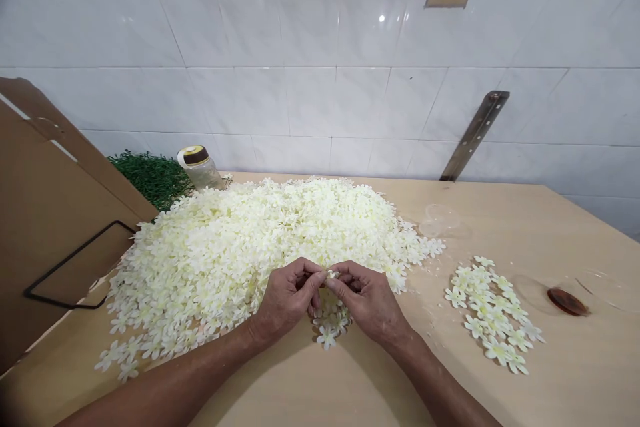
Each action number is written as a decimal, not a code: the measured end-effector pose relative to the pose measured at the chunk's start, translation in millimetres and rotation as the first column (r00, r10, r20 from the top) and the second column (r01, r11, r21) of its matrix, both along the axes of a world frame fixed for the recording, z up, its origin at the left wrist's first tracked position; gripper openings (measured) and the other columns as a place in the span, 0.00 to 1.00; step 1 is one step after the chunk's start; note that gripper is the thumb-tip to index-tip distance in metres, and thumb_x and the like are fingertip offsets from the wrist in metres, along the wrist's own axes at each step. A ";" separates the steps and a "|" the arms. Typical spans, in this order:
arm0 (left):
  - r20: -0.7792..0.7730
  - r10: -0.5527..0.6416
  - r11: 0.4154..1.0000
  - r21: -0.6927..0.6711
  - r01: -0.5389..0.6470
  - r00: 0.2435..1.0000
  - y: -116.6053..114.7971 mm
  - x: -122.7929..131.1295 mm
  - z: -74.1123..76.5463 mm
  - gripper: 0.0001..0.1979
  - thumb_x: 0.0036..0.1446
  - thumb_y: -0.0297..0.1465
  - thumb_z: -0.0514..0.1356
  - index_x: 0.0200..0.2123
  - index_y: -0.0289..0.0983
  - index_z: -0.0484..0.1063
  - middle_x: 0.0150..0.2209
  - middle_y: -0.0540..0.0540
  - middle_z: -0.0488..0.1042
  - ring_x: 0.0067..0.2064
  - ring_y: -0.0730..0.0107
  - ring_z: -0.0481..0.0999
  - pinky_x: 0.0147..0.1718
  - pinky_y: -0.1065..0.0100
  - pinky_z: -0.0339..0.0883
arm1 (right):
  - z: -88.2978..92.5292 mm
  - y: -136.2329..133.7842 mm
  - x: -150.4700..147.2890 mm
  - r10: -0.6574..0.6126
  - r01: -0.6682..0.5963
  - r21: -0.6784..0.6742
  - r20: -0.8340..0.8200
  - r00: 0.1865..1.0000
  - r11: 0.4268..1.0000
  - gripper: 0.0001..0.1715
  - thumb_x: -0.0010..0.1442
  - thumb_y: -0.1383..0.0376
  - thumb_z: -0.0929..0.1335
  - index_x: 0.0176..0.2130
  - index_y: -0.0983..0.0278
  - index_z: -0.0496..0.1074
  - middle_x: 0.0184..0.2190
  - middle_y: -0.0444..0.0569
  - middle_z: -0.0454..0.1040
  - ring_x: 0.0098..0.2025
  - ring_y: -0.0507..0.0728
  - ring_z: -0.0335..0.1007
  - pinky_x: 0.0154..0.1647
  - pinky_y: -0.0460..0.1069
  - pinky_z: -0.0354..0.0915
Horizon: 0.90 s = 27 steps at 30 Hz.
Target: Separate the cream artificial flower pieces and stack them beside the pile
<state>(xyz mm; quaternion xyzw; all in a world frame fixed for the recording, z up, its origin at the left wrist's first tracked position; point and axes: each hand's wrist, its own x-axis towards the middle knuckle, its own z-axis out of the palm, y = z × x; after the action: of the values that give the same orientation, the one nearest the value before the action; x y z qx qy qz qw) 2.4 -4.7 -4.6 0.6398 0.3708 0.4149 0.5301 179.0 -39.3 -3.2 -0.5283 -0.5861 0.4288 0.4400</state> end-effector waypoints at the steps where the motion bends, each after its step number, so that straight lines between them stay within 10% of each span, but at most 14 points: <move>1: -0.004 -0.005 1.000 0.005 0.005 1.000 -0.1 -0.2 -0.4 0.14 0.61 0.41 0.59 0.34 0.35 0.74 0.18 0.50 0.71 0.19 0.73 0.71 0.21 0.72 0.66 | 0.8 -0.1 0.9 -0.007 0.007 -0.008 0.006 1.000 1.000 0.19 0.60 0.51 0.70 0.41 0.64 0.76 0.27 0.46 0.75 0.28 0.54 0.68 0.28 0.47 0.63; 14: 0.058 -0.050 0.993 -0.099 0.056 0.997 3.3 0.2 0.3 0.18 0.63 0.44 0.56 0.32 0.35 0.70 0.18 0.51 0.70 0.17 0.73 0.70 0.17 0.73 0.64 | 8.2 -3.8 4.7 -0.033 0.032 0.014 0.123 0.992 0.999 0.21 0.61 0.50 0.68 0.30 0.64 0.74 0.21 0.42 0.65 0.24 0.51 0.58 0.24 0.46 0.56; 27: 0.149 -0.082 0.980 -0.168 0.107 0.985 6.4 0.0 0.3 0.19 0.61 0.46 0.58 0.33 0.34 0.71 0.22 0.48 0.73 0.19 0.73 0.72 0.17 0.74 0.65 | 0.8 -3.6 -2.1 0.003 -0.039 -0.150 -0.235 0.972 0.988 0.21 0.63 0.49 0.67 0.31 0.63 0.69 0.14 0.35 0.59 0.12 0.46 0.50 0.13 0.43 0.55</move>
<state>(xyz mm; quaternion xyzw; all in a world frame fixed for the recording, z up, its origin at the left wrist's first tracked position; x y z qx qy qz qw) 2.4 1.7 -4.2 0.5764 0.3365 0.3995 0.6284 176.9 -42.9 -2.4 -0.5000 -0.5010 0.5366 0.4595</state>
